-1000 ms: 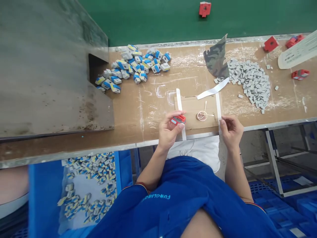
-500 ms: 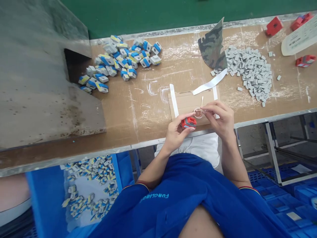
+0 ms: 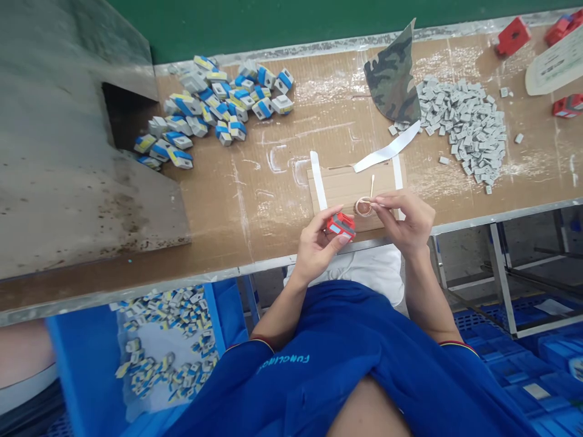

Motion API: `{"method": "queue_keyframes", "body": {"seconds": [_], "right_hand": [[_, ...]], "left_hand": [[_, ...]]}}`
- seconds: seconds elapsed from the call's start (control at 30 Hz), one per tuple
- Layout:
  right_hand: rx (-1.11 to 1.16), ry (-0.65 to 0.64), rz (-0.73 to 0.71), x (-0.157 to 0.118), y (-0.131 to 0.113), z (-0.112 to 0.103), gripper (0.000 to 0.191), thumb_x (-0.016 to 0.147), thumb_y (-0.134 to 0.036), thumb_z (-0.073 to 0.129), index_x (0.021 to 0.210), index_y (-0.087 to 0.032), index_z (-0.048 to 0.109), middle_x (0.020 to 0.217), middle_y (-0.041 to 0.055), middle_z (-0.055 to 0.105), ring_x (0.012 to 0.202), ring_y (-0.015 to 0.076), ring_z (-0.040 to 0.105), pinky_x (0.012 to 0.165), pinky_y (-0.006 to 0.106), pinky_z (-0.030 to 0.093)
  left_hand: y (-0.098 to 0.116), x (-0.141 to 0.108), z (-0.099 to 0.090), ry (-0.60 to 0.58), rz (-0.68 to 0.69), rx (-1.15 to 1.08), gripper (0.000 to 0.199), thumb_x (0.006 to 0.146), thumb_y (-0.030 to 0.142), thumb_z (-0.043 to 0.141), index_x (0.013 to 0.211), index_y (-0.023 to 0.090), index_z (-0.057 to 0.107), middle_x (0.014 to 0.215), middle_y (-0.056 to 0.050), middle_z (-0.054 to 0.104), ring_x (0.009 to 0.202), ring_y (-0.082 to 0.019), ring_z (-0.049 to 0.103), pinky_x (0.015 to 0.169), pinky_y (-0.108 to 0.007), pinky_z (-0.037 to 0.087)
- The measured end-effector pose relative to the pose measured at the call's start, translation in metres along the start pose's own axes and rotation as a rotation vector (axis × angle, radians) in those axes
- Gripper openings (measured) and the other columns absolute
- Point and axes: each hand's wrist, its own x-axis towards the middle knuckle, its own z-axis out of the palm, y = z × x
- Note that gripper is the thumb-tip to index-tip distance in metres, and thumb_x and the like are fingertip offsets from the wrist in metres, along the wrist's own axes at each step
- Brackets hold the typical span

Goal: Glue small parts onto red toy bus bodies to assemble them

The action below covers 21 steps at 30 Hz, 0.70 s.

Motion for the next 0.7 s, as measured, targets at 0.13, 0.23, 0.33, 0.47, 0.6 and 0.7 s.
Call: {"method": "queue_keyframes", "body": {"seconds": [0.13,0.23,0.33,0.47,0.6,0.7], "right_hand": [[0.127,0.157,0.221,-0.01,0.001,0.001,0.01,0.094,-0.033,0.078,0.094,-0.025,0.071,0.087,0.0011,0.082,0.082,0.018,0.081,0.072,0.031,0.063],[0.231,0.274,0.371,-0.014,0.001,0.003,0.017,0.092,-0.037,0.08,0.093,-0.024,0.069,0.086,0.0,0.081,0.08,0.017,0.081,0.069,0.029,0.064],[0.297,0.304,0.395,-0.015,-0.003,0.002,0.015,0.092,-0.034,0.081,0.095,-0.024,0.07,0.085,-0.0013,0.082,0.077,0.0153,0.081,0.067,0.027,0.064],[0.26,0.305,0.347,-0.014,-0.016,0.0,0.013,0.092,-0.033,0.082,0.094,-0.025,0.071,0.084,-0.0018,0.081,0.078,0.0171,0.082,0.067,0.029,0.066],[0.174,0.216,0.279,-0.017,-0.031,0.0,0.01,0.092,-0.029,0.081,0.098,-0.028,0.073,0.09,-0.0013,0.083,0.083,0.0189,0.082,0.072,0.033,0.068],[0.143,0.132,0.194,-0.017,-0.037,0.003,0.015,0.091,-0.023,0.081,0.103,-0.03,0.075,0.093,-0.0022,0.084,0.085,0.019,0.083,0.078,0.035,0.069]], "left_hand": [[0.003,0.003,-0.002,-0.004,0.008,0.01,0.044,0.096,0.036,0.076,0.136,0.022,0.064,0.115,-0.011,0.08,0.081,-0.014,0.077,0.066,-0.021,0.063],[0.006,0.005,-0.002,0.026,-0.043,0.055,0.045,0.095,0.038,0.077,0.133,0.018,0.064,0.104,-0.008,0.079,0.075,-0.012,0.075,0.06,-0.02,0.061],[0.007,0.007,0.001,0.056,-0.076,0.079,0.045,0.095,0.042,0.076,0.13,0.016,0.065,0.097,-0.007,0.078,0.073,-0.012,0.074,0.057,-0.019,0.061],[0.006,0.007,0.003,0.087,-0.078,0.08,0.046,0.094,0.046,0.076,0.128,0.015,0.067,0.093,-0.005,0.077,0.07,-0.012,0.074,0.056,-0.018,0.06],[0.004,0.007,0.002,0.094,-0.074,0.087,0.047,0.094,0.047,0.076,0.129,0.015,0.068,0.092,-0.005,0.078,0.068,-0.011,0.074,0.055,-0.018,0.06],[0.005,0.007,0.001,0.085,-0.074,0.106,0.049,0.094,0.048,0.076,0.13,0.015,0.069,0.094,-0.006,0.079,0.066,-0.011,0.074,0.055,-0.018,0.06]]}}
